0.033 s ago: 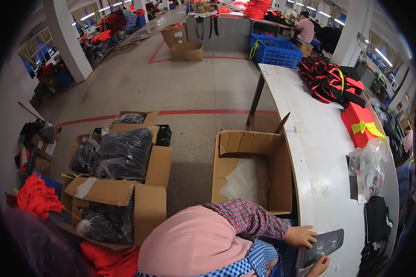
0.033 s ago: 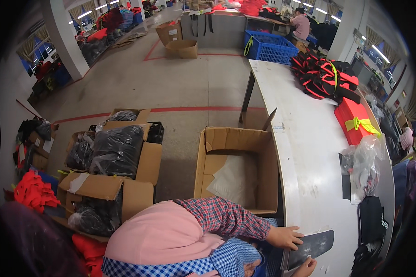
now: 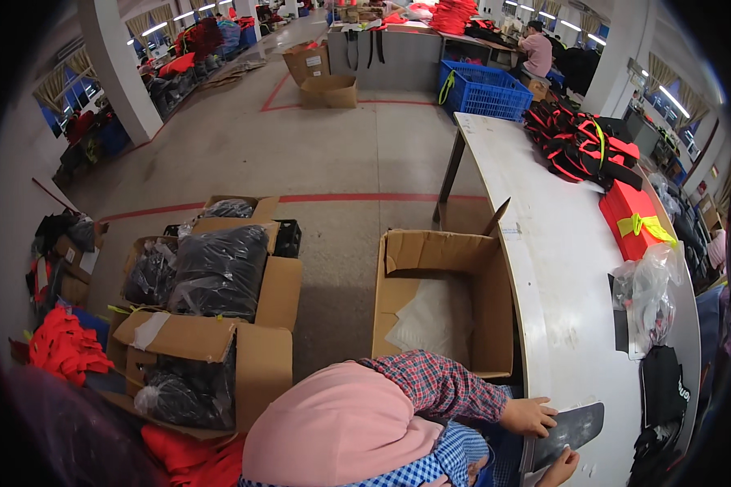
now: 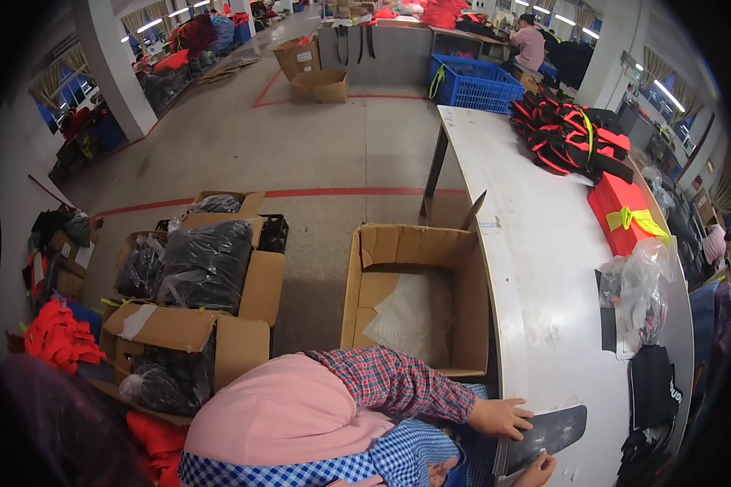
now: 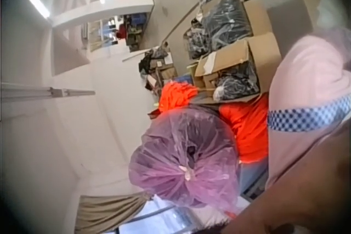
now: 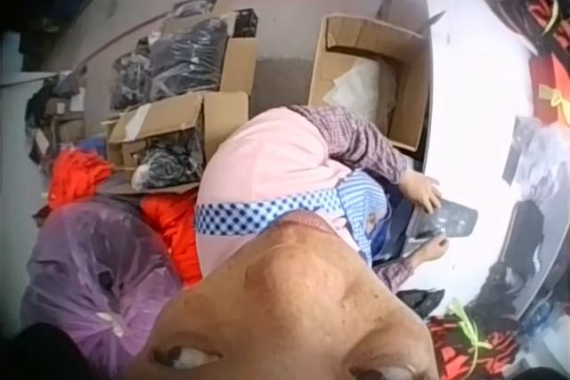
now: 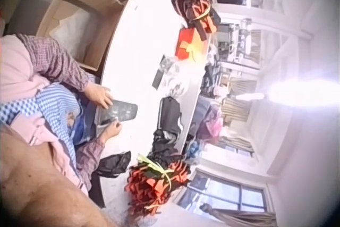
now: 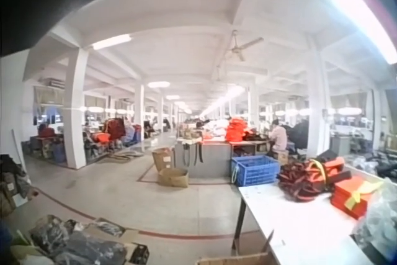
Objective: Marking templates on black material pieces using a white marker or chalk at a workbench.
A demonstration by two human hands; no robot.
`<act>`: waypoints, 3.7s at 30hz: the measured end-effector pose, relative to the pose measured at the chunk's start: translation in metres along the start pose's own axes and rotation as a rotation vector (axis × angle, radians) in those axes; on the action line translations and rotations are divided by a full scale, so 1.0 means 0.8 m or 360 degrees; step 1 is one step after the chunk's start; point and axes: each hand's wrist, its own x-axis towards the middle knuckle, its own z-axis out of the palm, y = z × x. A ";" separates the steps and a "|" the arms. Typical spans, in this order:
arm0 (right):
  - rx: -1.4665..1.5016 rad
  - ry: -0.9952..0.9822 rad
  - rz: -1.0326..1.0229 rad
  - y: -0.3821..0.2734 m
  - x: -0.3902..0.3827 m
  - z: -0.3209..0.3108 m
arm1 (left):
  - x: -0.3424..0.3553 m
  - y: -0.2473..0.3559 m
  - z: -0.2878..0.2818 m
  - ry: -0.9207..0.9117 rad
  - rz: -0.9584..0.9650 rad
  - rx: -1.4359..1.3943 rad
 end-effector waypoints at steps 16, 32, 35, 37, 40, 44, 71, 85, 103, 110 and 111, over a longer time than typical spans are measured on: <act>0.1225 0.0230 0.0194 0.057 0.012 0.033 | 0.006 0.007 -0.038 -0.0007 -0.0069 -0.0034; 0.1308 0.0064 0.0444 0.036 -0.013 0.015 | 0.017 0.018 -0.038 -0.0325 -0.0286 -0.0227; 0.1272 0.0129 0.0472 0.037 -0.011 0.018 | 0.017 0.015 -0.039 -0.0198 -0.0393 -0.0424; 0.1605 0.0164 0.0580 0.040 -0.006 0.021 | 0.017 0.008 -0.039 -0.0151 -0.0457 -0.0562; 0.1708 0.0202 0.0690 0.040 -0.004 0.017 | 0.024 0.002 -0.041 -0.0009 -0.0556 -0.0747; 0.1903 0.0201 0.0845 0.040 -0.007 0.014 | 0.040 -0.002 -0.043 0.0205 -0.0871 -0.1044; 0.2048 0.0231 0.0937 0.037 -0.005 0.005 | 0.102 0.010 -0.016 -0.0191 -0.0912 0.0075; 0.1471 0.0067 0.0587 0.057 0.013 0.026 | 0.015 -0.050 -0.114 0.0403 -0.1247 -0.0405; 0.0788 0.0179 0.0359 0.057 0.012 0.035 | -0.417 -0.188 -0.068 0.0837 -0.3287 -0.1003; 0.0812 0.0241 0.0380 0.064 0.008 0.038 | -0.453 -0.194 -0.038 0.0465 -0.3341 -0.0764; 0.0801 0.0255 0.0391 0.066 0.006 0.036 | -0.450 -0.196 -0.034 0.0455 -0.3322 -0.0776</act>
